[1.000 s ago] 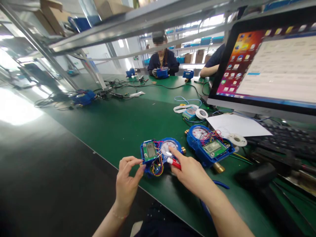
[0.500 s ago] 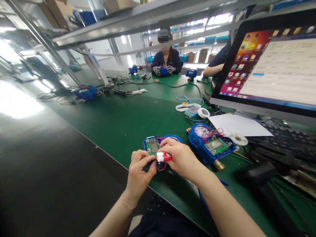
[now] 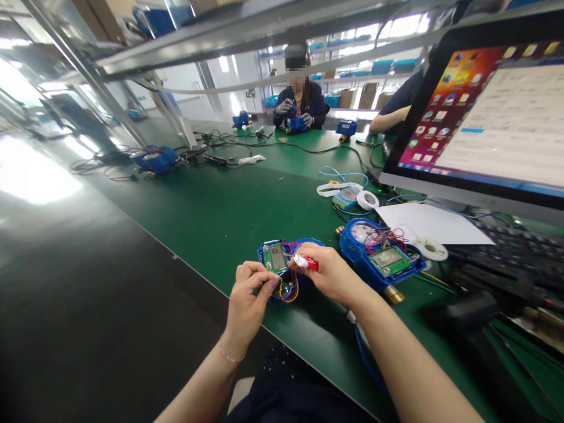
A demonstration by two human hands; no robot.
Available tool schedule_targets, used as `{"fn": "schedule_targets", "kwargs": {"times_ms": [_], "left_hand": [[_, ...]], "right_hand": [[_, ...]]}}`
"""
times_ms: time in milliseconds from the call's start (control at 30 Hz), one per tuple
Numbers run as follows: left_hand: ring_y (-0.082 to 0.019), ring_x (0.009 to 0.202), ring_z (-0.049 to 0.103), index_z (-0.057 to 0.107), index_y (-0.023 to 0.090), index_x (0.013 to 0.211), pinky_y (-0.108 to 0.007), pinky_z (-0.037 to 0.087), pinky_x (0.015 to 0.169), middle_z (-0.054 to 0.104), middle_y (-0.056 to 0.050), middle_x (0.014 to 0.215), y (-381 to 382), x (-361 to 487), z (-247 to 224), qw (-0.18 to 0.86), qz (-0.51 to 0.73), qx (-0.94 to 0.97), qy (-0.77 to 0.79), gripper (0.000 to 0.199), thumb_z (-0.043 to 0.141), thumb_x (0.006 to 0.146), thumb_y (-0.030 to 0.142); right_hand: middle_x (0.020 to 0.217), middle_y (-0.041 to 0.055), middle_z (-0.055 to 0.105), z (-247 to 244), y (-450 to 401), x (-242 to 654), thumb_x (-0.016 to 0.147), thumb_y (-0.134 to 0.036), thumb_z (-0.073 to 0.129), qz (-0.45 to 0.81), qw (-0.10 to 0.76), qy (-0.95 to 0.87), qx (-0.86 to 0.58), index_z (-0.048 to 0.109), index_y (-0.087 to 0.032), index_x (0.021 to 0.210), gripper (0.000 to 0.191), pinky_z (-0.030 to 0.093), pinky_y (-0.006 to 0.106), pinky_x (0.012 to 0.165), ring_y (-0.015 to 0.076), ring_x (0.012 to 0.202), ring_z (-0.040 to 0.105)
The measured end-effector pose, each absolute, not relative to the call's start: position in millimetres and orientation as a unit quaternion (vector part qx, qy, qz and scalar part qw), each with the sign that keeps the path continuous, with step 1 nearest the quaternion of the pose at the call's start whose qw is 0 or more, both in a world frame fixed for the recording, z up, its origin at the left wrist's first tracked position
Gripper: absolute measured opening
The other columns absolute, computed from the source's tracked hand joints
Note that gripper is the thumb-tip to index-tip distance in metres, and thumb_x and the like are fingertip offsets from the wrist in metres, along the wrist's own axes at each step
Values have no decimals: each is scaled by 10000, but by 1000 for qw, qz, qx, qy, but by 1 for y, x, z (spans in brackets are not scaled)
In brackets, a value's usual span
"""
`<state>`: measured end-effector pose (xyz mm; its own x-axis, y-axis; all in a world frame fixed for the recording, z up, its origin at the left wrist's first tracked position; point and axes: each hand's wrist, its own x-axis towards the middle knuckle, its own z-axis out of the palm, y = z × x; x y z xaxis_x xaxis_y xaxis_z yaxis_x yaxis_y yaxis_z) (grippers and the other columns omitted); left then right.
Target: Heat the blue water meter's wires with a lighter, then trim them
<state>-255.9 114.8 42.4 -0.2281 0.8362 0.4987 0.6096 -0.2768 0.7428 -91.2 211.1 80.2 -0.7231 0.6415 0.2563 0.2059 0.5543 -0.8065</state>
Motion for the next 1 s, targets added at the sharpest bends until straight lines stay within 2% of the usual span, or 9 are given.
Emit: {"fn": "schedule_targets", "kwargs": {"times_ms": [367, 467, 567, 633, 667, 733, 867, 933, 1000], "left_hand": [[-177, 839, 480, 660, 207, 804, -299, 405, 749, 523, -23, 835, 114, -256, 42, 136, 515, 609, 587, 94, 584, 857, 190], [-175, 836, 488, 667, 209, 816, -297, 415, 743, 527, -23, 833, 114, -256, 42, 132, 520, 608, 585, 90, 588, 855, 189], [-175, 833, 503, 677, 212, 817, -302, 432, 737, 534, -26, 835, 114, -256, 39, 130, 529, 604, 583, 88, 597, 850, 193], [-174, 836, 511, 680, 211, 831, -301, 447, 731, 534, -30, 852, 114, -256, 36, 128, 536, 602, 578, 77, 607, 842, 190], [-173, 839, 514, 680, 209, 842, -298, 454, 726, 530, -33, 865, 114, -255, 35, 127, 539, 602, 575, 73, 611, 838, 184], [-170, 844, 518, 680, 206, 861, -289, 466, 713, 521, -39, 891, 115, -254, 32, 119, 546, 601, 571, 77, 619, 830, 171], [-166, 826, 523, 689, 208, 841, -279, 474, 692, 515, -38, 890, 116, -252, 30, 90, 553, 598, 574, 69, 643, 810, 168], [-166, 827, 524, 688, 207, 836, -276, 476, 694, 517, -36, 884, 117, -251, 31, 88, 555, 596, 573, 57, 661, 798, 176], [-171, 846, 526, 682, 205, 844, -281, 479, 713, 517, -36, 892, 116, -250, 32, 93, 559, 593, 572, 72, 688, 776, 180]], "right_hand": [[743, 24, 563, 82, 213, -98, 849, -257, 579, 440, 240, -835, -228, 665, -164, 788, 140, 408, 278, 695, 159, 748, 526], [848, 38, 558, 87, 205, -96, 794, -349, 662, 446, 302, -794, -281, 656, -175, 837, 179, 413, 287, 728, 174, 827, 523], [726, -5, 500, 92, 187, -89, 801, -520, 638, 537, 382, -655, -370, 562, -187, 847, 346, 372, 235, 544, 126, 630, 460], [613, -40, 418, 93, 170, -85, 803, -588, 609, 636, 370, -546, -401, 512, -181, 788, 419, 275, 204, 445, 90, 510, 345], [605, -39, 411, 93, 161, -84, 791, -595, 620, 679, 352, -501, -404, 512, -171, 768, 438, 261, 197, 435, 83, 504, 328], [663, -6, 469, 92, 147, -83, 747, -565, 683, 732, 328, -440, -403, 545, -147, 761, 441, 313, 193, 461, 89, 555, 386], [732, 15, 543, 90, 136, -87, 721, -546, 716, 761, 341, -394, -386, 572, -156, 876, 444, 425, 215, 547, 112, 618, 478], [636, -29, 502, 90, 138, -89, 717, -552, 723, 768, 340, -383, -385, 565, -174, 915, 455, 402, 186, 479, 89, 531, 432], [515, -72, 395, 90, 140, -91, 754, -575, 678, 792, 309, -348, -394, 565, -177, 837, 422, 289, 143, 362, 57, 412, 305]]}}
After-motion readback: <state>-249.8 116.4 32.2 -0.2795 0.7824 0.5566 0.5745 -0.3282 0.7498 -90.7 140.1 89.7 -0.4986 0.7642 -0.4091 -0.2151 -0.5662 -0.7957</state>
